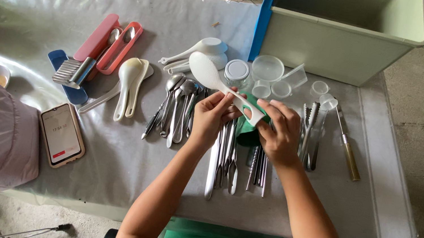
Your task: The person wipes various utensils on a table with a green cloth. They handle plastic spoons, metal spoons, forks, and a plastic spatula one at a time, wiping each item and placing it back on the table.
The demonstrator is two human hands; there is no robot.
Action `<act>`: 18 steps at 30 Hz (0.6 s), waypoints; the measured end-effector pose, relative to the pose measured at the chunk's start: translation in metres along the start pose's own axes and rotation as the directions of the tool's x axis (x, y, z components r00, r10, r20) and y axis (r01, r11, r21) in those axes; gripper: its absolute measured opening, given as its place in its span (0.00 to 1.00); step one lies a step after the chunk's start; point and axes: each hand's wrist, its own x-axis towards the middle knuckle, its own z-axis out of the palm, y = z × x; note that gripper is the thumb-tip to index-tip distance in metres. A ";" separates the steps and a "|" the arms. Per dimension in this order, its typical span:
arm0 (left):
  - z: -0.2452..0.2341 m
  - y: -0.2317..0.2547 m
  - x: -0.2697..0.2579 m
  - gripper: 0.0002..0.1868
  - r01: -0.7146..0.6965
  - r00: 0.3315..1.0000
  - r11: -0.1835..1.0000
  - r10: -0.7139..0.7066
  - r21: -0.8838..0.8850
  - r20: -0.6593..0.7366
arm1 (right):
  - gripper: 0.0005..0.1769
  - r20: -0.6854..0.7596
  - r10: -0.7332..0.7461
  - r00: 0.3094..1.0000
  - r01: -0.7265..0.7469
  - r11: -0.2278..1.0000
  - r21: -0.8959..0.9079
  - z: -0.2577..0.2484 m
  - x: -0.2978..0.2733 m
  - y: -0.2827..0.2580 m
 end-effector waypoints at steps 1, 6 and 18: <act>0.001 0.003 -0.002 0.17 -0.021 1.000 0.999 0.020 0.031 0.014 | 0.18 0.020 0.010 1.000 -0.010 1.000 0.006 -0.002 0.001 0.000; 0.004 0.007 -0.004 0.16 -0.025 1.000 0.997 0.025 0.079 0.009 | 0.26 0.112 0.053 0.992 -0.057 0.998 0.035 -0.009 0.009 0.000; -0.007 -0.002 0.002 0.15 -0.031 0.996 0.999 0.033 0.023 -0.088 | 0.26 0.232 0.171 0.958 -0.214 0.961 0.175 0.010 -0.009 -0.006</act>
